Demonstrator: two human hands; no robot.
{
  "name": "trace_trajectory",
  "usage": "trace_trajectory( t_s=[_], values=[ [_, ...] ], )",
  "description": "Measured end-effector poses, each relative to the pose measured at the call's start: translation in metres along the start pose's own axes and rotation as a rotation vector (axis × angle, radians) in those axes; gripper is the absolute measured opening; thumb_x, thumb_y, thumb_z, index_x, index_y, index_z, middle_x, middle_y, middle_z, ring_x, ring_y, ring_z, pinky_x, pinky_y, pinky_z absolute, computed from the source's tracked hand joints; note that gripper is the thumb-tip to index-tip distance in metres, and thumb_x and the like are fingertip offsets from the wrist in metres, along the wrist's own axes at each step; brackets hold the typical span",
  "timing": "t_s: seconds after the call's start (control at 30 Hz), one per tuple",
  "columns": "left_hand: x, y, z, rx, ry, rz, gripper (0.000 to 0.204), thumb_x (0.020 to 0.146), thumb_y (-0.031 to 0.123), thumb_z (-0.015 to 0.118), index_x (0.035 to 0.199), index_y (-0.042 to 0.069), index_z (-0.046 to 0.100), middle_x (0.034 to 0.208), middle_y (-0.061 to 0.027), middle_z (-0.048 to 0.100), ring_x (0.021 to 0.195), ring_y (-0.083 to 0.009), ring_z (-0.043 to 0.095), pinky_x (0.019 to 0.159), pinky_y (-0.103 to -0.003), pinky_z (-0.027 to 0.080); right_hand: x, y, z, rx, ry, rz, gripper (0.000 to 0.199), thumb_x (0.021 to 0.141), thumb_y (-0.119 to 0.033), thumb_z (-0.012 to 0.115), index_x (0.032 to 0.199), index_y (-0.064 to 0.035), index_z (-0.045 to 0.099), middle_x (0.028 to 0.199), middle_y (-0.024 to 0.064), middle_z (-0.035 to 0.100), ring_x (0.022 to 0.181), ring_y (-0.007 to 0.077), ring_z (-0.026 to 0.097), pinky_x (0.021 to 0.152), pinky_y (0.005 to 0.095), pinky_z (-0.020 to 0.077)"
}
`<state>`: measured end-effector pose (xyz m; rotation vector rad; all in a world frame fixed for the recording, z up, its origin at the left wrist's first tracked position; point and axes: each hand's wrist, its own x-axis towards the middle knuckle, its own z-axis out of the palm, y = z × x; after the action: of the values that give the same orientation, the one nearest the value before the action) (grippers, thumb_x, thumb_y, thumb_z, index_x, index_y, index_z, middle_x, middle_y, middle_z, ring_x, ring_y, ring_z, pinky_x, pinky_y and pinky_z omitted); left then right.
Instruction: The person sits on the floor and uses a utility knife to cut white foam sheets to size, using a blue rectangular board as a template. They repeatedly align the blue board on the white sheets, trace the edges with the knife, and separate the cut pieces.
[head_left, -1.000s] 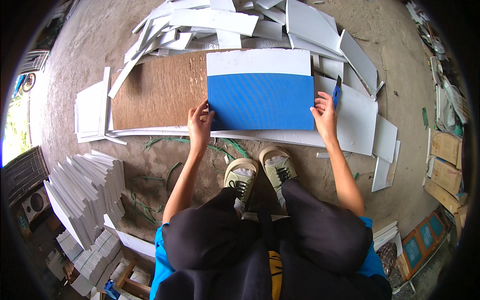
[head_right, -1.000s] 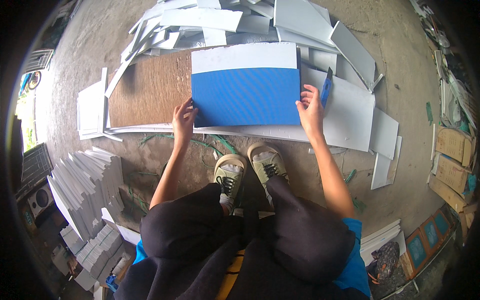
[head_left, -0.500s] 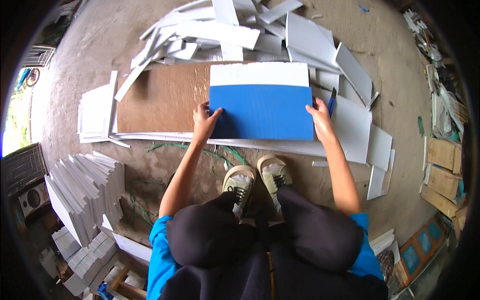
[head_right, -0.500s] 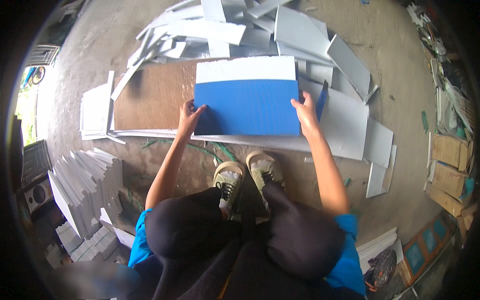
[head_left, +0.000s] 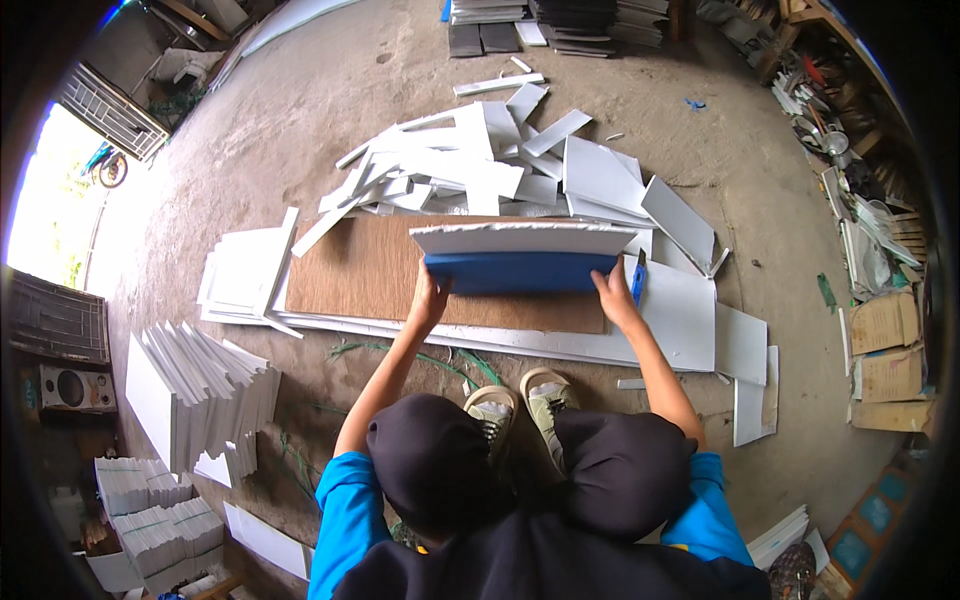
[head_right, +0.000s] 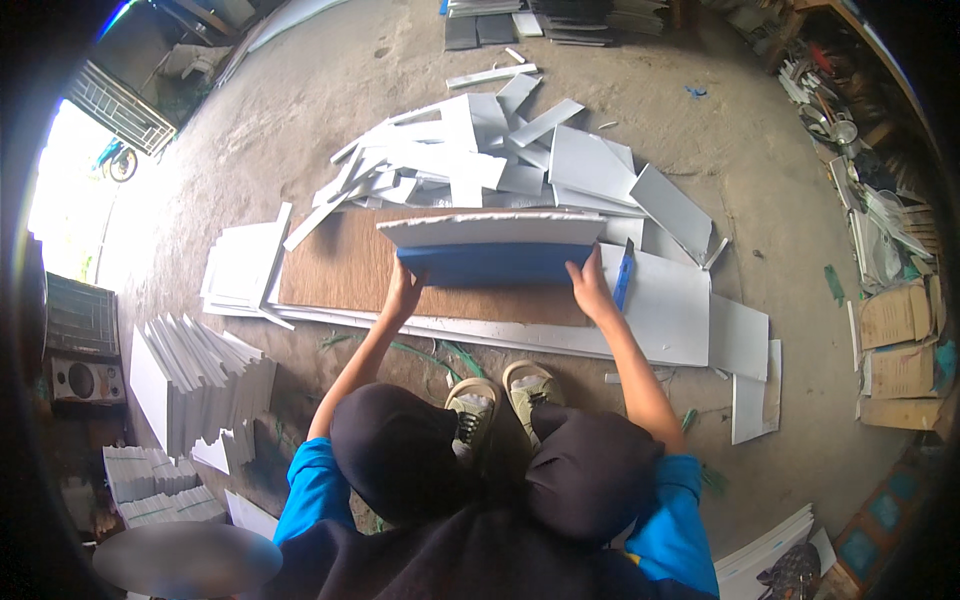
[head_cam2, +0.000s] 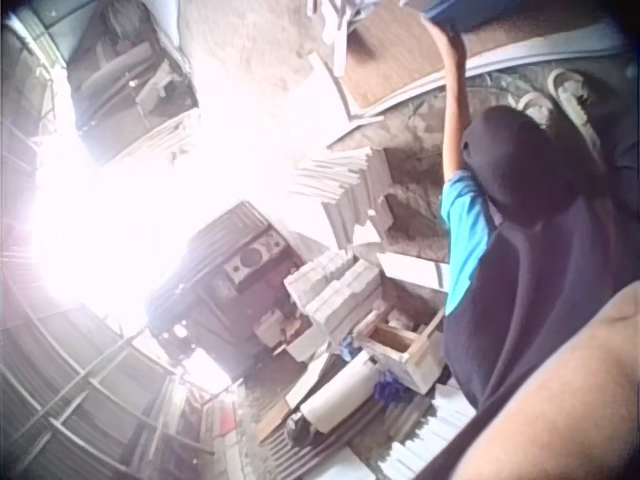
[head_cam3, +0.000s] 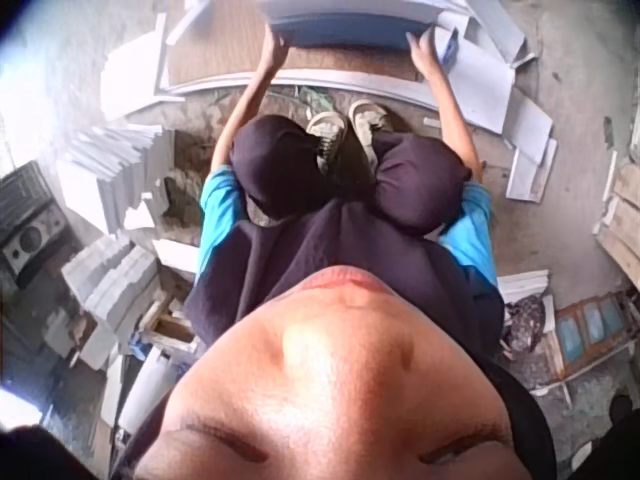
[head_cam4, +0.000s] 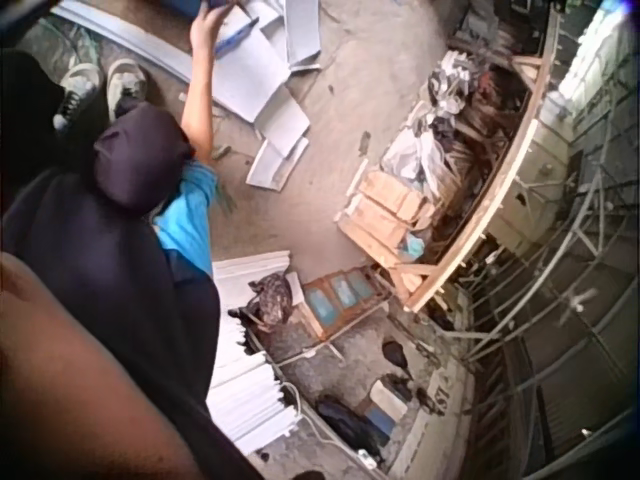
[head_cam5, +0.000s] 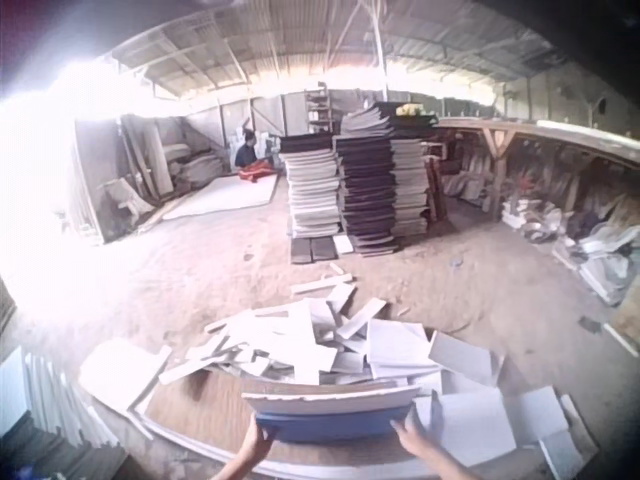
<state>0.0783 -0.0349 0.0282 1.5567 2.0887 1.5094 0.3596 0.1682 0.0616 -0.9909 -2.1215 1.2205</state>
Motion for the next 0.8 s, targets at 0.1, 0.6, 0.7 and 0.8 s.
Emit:
trace_trajectory(
  t_s=[0.1,0.6,0.7,0.8],
  values=[
    [-0.012,0.004,0.007,0.067,-0.004,-0.003,0.058,0.080,0.001,0.056,0.126,-0.002,0.022,0.115,-0.0244,0.040,0.106,-0.0394,0.044,0.090,-0.039,0.036,-0.012,0.017,0.003,-0.127,-0.093,0.013,0.066,0.091,-0.021,0.045,0.131,0.0129,0.006,0.137,0.0315,0.014,0.131,0.0379,0.013,0.107,0.0377,0.0159],
    [-0.009,-0.020,-0.017,0.006,-0.004,0.129,0.060,0.085,0.004,0.051,0.130,-0.005,0.013,0.120,-0.0307,0.038,0.108,-0.0449,0.042,0.089,-0.042,0.038,0.000,-0.026,-0.009,0.010,0.165,-0.325,0.052,0.082,-0.016,0.061,0.123,0.0044,0.035,0.095,0.0123,0.059,0.087,0.0221,0.058,0.077,0.0308,0.0441],
    [0.049,0.048,-0.035,-0.148,-0.083,0.052,0.059,0.085,0.004,0.052,0.131,-0.002,0.016,0.117,-0.0266,0.043,0.108,-0.0372,0.045,0.089,-0.038,0.038,0.015,-0.082,-0.054,0.189,0.122,-0.303,0.043,0.081,-0.018,0.063,0.114,0.0016,0.043,0.100,0.0118,0.058,0.092,0.0182,0.056,0.081,0.0303,0.0433],
    [0.104,0.102,-0.080,-0.315,-0.053,-0.057,0.050,0.083,0.005,0.056,0.125,-0.002,0.029,0.115,-0.0204,0.046,0.108,-0.0274,0.046,0.089,-0.034,0.038,0.029,-0.151,-0.075,0.383,0.143,-0.359,0.039,0.080,-0.020,0.064,0.107,0.0024,0.048,0.100,0.0102,0.057,0.092,0.0165,0.053,0.082,0.0298,0.0422]
  ],
)
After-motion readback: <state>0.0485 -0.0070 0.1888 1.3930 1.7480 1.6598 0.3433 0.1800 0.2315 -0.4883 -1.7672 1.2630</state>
